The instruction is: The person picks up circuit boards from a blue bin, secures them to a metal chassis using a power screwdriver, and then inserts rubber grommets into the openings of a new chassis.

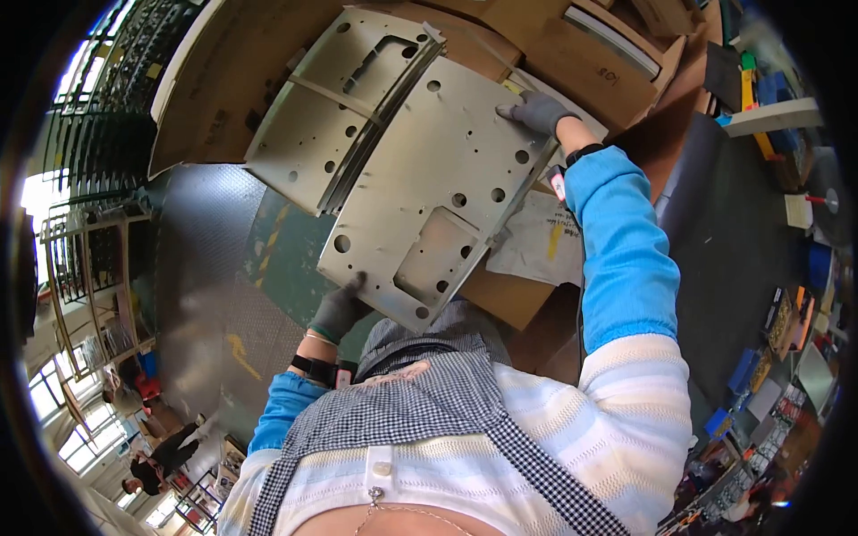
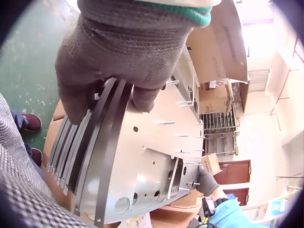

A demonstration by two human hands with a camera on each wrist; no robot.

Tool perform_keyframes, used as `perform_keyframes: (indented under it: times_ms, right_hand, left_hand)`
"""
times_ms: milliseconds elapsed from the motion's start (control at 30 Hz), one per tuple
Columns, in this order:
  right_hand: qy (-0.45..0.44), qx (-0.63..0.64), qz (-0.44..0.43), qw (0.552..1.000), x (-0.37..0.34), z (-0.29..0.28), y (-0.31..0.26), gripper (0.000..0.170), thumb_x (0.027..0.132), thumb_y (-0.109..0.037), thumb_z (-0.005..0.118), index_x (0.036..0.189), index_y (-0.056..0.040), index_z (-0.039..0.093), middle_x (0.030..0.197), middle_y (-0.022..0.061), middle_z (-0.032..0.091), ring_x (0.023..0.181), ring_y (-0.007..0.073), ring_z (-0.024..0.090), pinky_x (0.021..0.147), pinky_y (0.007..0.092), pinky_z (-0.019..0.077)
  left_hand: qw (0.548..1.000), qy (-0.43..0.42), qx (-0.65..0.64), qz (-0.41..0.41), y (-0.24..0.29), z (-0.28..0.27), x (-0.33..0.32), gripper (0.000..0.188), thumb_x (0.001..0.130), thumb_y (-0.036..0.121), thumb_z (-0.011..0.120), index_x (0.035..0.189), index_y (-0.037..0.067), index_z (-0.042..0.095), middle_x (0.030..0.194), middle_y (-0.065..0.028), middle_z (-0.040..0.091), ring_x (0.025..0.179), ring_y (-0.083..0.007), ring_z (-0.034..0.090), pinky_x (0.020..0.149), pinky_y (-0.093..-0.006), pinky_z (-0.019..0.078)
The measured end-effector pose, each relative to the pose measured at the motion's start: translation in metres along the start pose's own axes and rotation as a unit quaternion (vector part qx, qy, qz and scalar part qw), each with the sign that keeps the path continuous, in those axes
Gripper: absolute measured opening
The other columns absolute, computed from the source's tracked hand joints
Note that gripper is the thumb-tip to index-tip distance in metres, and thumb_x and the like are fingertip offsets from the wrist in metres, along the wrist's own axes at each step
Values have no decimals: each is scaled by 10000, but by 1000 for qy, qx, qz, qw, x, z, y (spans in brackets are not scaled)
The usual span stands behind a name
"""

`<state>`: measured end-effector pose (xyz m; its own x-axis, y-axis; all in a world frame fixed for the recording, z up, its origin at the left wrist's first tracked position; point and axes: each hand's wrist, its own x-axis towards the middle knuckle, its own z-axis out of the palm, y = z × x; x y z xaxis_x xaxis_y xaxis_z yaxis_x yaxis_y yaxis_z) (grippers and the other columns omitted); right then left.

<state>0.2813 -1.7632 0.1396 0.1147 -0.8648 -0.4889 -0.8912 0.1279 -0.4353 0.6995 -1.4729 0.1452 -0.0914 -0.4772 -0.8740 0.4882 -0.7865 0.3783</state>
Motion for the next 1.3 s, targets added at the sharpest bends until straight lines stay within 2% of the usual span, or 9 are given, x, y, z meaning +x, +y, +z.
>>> perform_keyframes:
  times_ms: [533,733,833,933,1000,1033,1133,1167,1300]
  right_hand:
    - [33,34,16,999,15,15,4,729,774,-494,603,1342,-52,491,1313,194,538,1213,331,518,1006,375,400]
    - [375,57,-52,924,-52,20,14,626,795,-440,671,1303,-109,515,1331,135,520,1207,318,512,997,390,413]
    - [439,263,-28,859,-115,68,48,476,833,-280,694,1205,-18,554,1102,147,626,1013,258,609,893,333,467]
    - [377,399,75,833,-195,158,64,345,884,-193,600,1157,16,571,1107,147,616,1052,227,577,939,342,430]
    - [354,453,104,812,-233,200,57,383,881,-246,599,1160,17,579,1114,162,617,1070,255,577,954,350,426]
    - [255,387,170,870,-284,244,32,400,867,-266,623,1146,20,589,1144,171,618,1108,267,568,963,353,424]
    - [80,506,256,820,-352,311,-35,475,869,-290,648,1230,9,569,1246,191,581,1171,280,543,1008,375,403]
    - [54,549,216,806,-365,326,-64,493,875,-292,644,1257,5,550,1273,191,565,1194,273,527,1020,377,394]
    - [4,708,120,696,-351,368,-149,542,889,-276,638,1327,4,483,1343,173,519,1256,244,470,1044,371,373]
  left_hand:
    - [998,-56,-1,1,4,-12,11,484,922,213,617,1300,-17,421,1205,-145,577,1065,-323,606,917,-463,515]
    - [903,-29,388,-181,62,-10,-40,480,897,286,645,1244,-18,513,1147,-148,622,1049,-282,624,883,-396,533]
    - [852,-220,474,-21,129,19,-67,469,869,279,668,1209,-21,552,1121,-156,635,1002,-264,640,822,-360,555]
    - [754,-243,581,187,211,95,-45,484,839,264,694,1180,-51,559,1082,-121,627,1041,-213,618,867,-319,481]
    - [785,-224,540,207,237,140,-27,547,845,291,695,1236,-54,530,1071,-90,624,987,-169,585,889,-296,457]
    - [686,-257,608,306,268,191,5,564,849,295,693,1261,-48,519,1104,-93,624,1034,-165,575,899,-287,450]
    - [536,-364,705,289,292,288,87,526,875,288,663,1269,-32,529,1062,-45,625,975,-115,547,875,-262,432]
    - [424,-300,781,346,289,317,114,507,874,291,667,1249,-29,545,1061,-41,624,974,-105,548,860,-259,442]
    - [203,-381,804,409,223,390,174,612,803,447,683,1195,-10,576,1123,-156,635,1021,-281,589,887,-348,459]
